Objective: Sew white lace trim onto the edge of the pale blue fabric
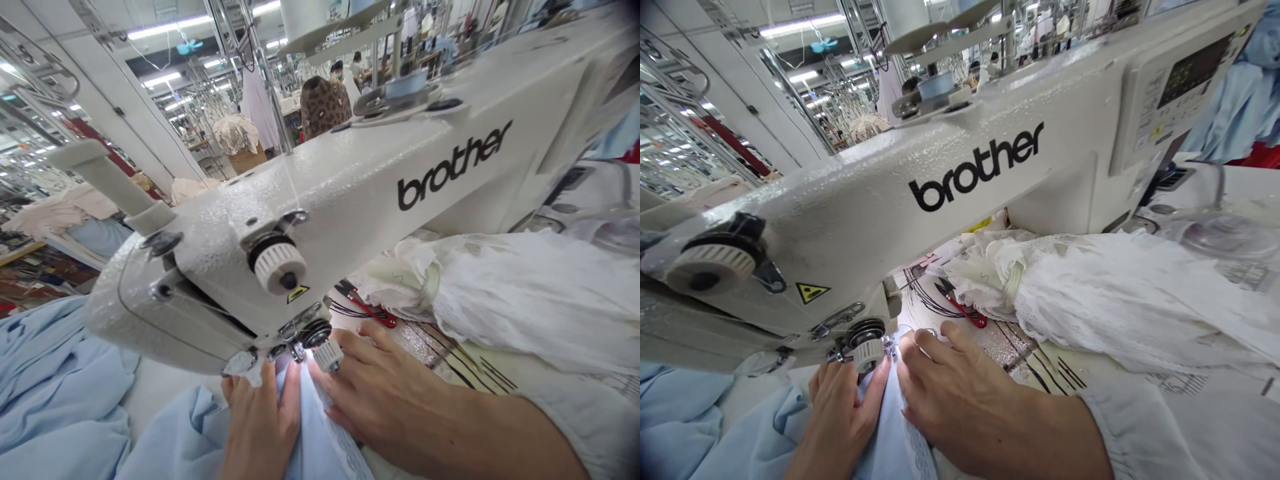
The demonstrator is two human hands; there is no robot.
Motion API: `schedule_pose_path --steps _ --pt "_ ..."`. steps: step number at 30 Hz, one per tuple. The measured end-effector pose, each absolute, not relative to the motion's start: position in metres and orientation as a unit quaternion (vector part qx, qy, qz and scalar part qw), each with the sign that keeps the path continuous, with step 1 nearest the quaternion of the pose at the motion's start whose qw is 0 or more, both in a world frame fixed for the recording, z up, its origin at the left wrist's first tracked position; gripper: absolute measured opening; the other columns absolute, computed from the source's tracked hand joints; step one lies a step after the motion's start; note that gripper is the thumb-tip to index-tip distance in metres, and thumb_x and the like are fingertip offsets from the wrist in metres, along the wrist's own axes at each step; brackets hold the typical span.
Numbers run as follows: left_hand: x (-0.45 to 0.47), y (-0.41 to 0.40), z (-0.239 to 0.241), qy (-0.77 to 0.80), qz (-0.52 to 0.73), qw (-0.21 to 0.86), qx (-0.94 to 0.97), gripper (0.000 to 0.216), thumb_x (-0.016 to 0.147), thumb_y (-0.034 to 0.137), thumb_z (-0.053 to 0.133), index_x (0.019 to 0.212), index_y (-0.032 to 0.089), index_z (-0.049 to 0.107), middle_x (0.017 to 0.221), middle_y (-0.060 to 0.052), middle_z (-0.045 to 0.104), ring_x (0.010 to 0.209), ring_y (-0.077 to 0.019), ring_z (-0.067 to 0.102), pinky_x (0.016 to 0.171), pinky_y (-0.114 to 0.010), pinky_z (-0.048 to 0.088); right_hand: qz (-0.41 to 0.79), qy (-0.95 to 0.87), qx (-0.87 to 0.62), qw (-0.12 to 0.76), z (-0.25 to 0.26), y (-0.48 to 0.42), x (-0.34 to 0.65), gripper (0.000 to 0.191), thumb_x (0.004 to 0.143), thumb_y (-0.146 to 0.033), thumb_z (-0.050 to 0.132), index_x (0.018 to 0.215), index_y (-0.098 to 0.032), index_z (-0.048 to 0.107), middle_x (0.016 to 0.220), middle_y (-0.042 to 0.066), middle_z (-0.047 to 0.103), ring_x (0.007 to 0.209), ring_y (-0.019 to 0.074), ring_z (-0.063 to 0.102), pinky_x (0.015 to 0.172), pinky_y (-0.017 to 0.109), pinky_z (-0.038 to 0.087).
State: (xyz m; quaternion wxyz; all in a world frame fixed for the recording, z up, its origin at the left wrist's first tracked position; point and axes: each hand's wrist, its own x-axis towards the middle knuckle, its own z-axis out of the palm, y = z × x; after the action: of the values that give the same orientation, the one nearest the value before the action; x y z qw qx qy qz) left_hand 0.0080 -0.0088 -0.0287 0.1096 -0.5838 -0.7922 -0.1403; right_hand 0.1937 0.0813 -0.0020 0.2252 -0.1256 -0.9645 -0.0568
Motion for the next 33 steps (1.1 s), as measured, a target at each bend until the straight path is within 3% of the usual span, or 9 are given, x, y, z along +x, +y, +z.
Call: schedule_pose_path --steps 6,14,23,33 --pt "0.010 -0.006 -0.029 -0.790 -0.128 0.123 -0.587 0.029 0.093 0.040 0.038 0.073 0.023 0.050 0.063 -0.003 0.052 0.071 -0.0266 0.052 0.079 -0.045 0.038 -0.048 -0.964 -0.134 0.226 -0.004 0.080 0.192 0.036 0.099 -0.033 0.044 0.122 -0.010 0.058 0.100 0.011 0.066 0.101 0.0284 0.053 0.084 0.045 0.034" --pt "0.001 -0.008 -0.029 -0.768 -0.124 0.130 -0.614 0.035 0.092 0.041 0.039 0.062 0.024 0.046 0.062 -0.002 0.052 0.068 -0.0235 0.052 0.075 -0.041 0.038 -0.036 -0.956 -0.148 0.250 -0.008 0.082 0.193 0.028 0.097 -0.030 0.048 0.115 -0.013 0.061 0.094 0.011 0.066 0.098 0.0273 0.054 0.082 0.042 0.036" --pt "0.015 -0.006 -0.027 -0.769 -0.137 0.138 -0.609 0.032 0.096 0.031 0.033 0.077 0.022 0.057 0.072 -0.005 0.061 0.075 -0.0256 0.055 0.079 -0.044 0.035 0.000 -0.960 -0.139 0.244 -0.004 0.085 0.194 0.020 0.098 -0.026 0.045 0.108 -0.019 0.060 0.101 0.008 0.064 0.093 0.0246 0.051 0.076 0.040 0.033" --pt "0.014 -0.006 -0.026 -0.779 -0.152 0.127 -0.595 0.030 0.095 0.034 0.036 0.076 0.022 0.055 0.074 -0.005 0.060 0.078 -0.0260 0.056 0.081 -0.044 0.035 0.015 -0.957 -0.145 0.250 -0.004 0.083 0.196 0.022 0.099 -0.025 0.042 0.108 -0.019 0.061 0.087 0.006 0.063 0.091 0.0248 0.050 0.077 0.039 0.033"
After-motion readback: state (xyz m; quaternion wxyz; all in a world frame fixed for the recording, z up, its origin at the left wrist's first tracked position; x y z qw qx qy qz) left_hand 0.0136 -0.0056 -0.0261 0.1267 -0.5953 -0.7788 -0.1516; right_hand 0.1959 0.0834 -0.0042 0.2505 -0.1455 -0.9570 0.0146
